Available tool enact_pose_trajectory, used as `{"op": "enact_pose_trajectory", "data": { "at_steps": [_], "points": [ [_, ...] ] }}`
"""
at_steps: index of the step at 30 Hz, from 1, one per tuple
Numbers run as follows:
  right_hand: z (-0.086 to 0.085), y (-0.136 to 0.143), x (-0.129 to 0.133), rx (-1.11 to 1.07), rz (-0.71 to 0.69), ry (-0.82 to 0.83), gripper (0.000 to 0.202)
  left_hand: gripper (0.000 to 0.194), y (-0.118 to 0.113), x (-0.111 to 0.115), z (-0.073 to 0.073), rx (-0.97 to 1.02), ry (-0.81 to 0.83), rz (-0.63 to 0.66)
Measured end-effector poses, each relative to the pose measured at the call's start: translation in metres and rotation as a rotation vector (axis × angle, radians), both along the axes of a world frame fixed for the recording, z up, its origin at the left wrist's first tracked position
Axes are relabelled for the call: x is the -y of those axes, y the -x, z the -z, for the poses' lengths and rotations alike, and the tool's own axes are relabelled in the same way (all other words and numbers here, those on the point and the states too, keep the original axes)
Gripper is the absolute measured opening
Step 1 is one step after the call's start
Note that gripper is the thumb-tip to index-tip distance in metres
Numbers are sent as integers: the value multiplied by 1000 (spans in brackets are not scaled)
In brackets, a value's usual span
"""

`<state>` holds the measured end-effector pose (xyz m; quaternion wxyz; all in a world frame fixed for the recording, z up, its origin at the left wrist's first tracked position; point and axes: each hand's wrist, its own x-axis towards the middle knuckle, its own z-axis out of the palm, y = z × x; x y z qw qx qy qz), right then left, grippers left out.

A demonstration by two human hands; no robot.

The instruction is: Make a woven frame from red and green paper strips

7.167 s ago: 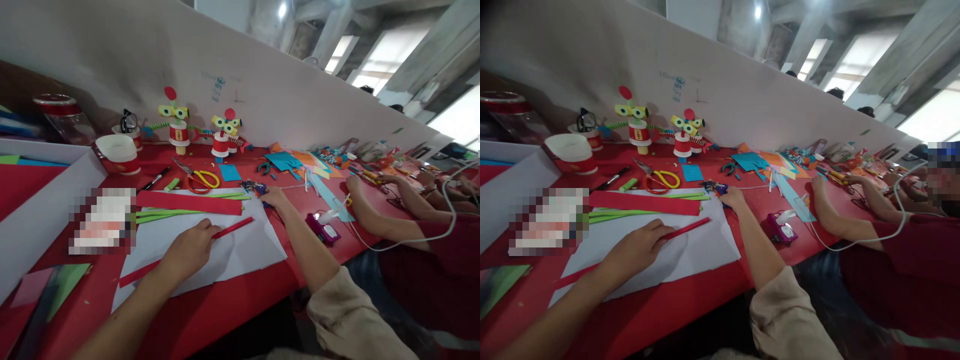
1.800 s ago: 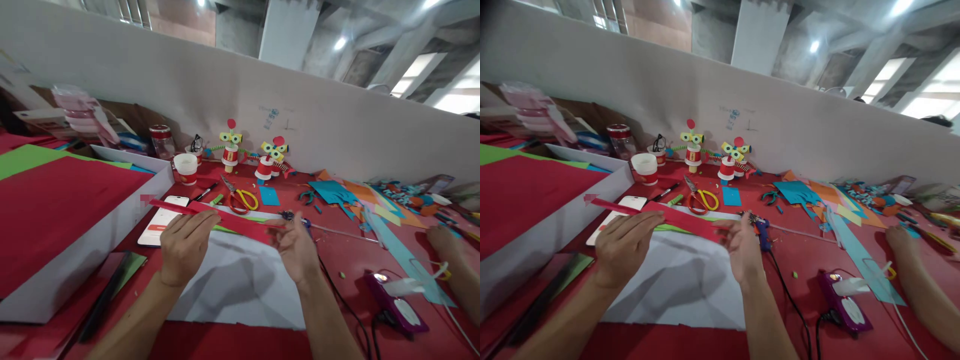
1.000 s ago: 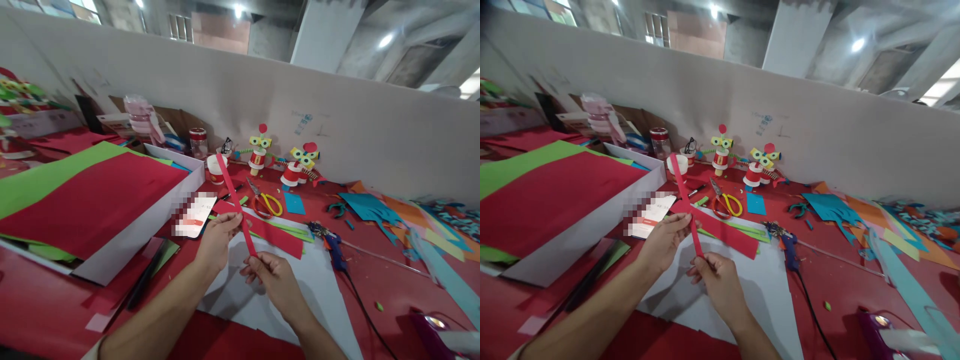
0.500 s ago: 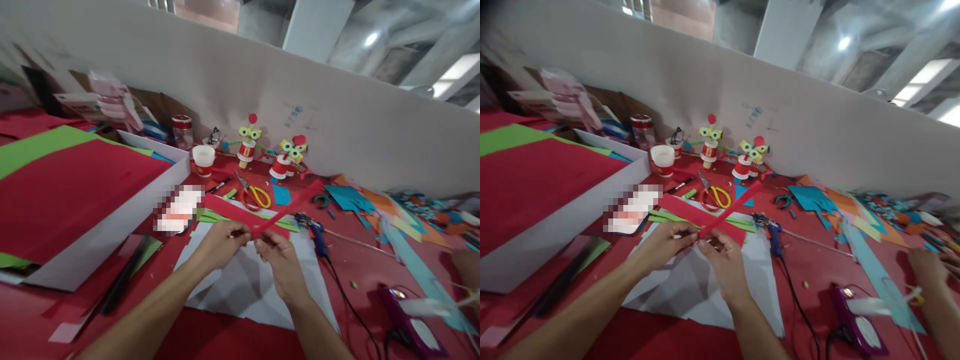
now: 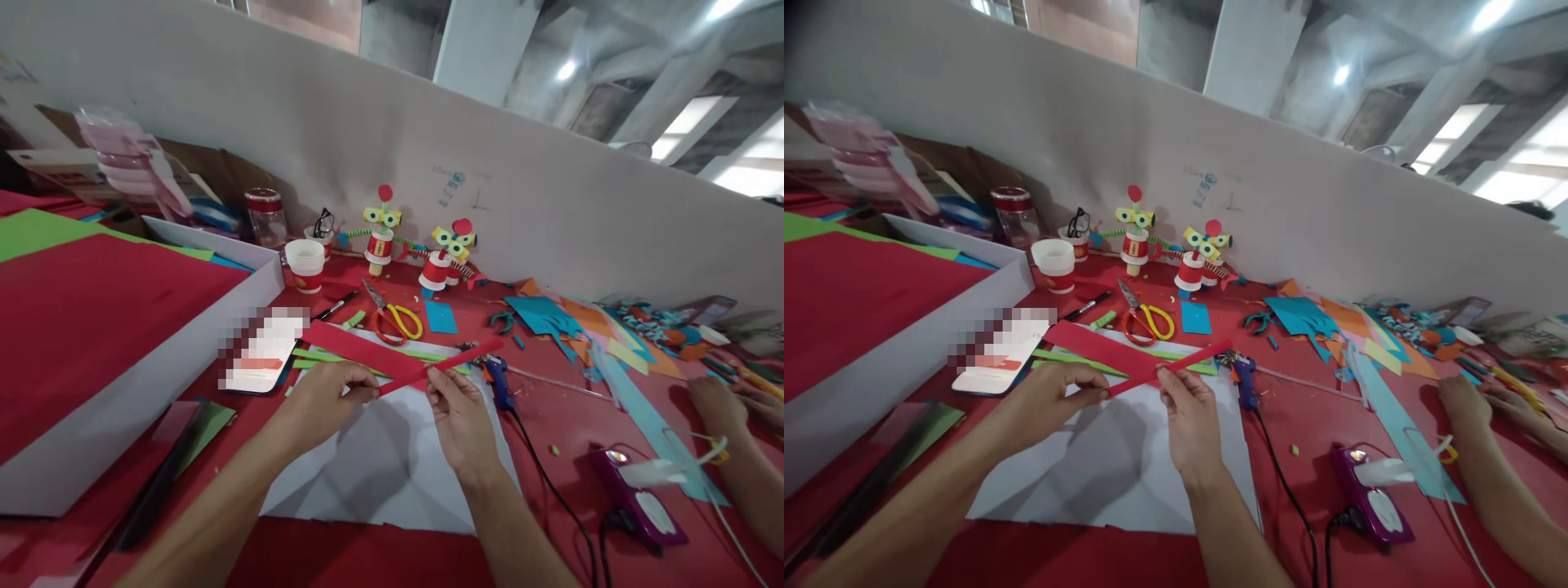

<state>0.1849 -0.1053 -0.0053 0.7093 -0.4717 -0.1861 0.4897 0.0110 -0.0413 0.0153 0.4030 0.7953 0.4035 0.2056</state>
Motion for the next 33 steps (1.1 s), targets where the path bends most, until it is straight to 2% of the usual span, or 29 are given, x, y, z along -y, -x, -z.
{"op": "enact_pose_trajectory", "data": {
  "at_steps": [5, 8, 14, 19, 23, 25, 27, 30, 33],
  "points": [
    [6, 9, 1, -18, -88, -76, 12, 26, -6, 6, -1, 93, -17, -43],
    [8, 17, 2, 7, -146, -88, 13, 21, -9, 9, 2, 130, -29, -69],
    [7, 20, 3, 41, -176, -98, 15, 20, -12, 14, 2, 138, -109, -112],
    [3, 5, 2, 87, -84, -101, 17, 20, -9, 12, -1, 44, -141, -158],
    [1, -20, -1, 161, 99, -111, 17, 20, -6, 9, 0, -7, -189, -190],
    [-2, -31, -1, 367, 218, -147, 18, 19, -6, 8, 2, -57, -234, -205],
    [-6, -37, 0, 759, 246, -205, 20, 19, -6, 8, 3, -110, -285, -223],
    [-11, -36, 4, 1417, 118, -254, 12, 19, -7, 9, 2, -135, -357, -182],
    [-11, -29, 6, 1713, 19, -272, 6, 20, -9, 10, 3, -112, -423, -105]
  ]
}}
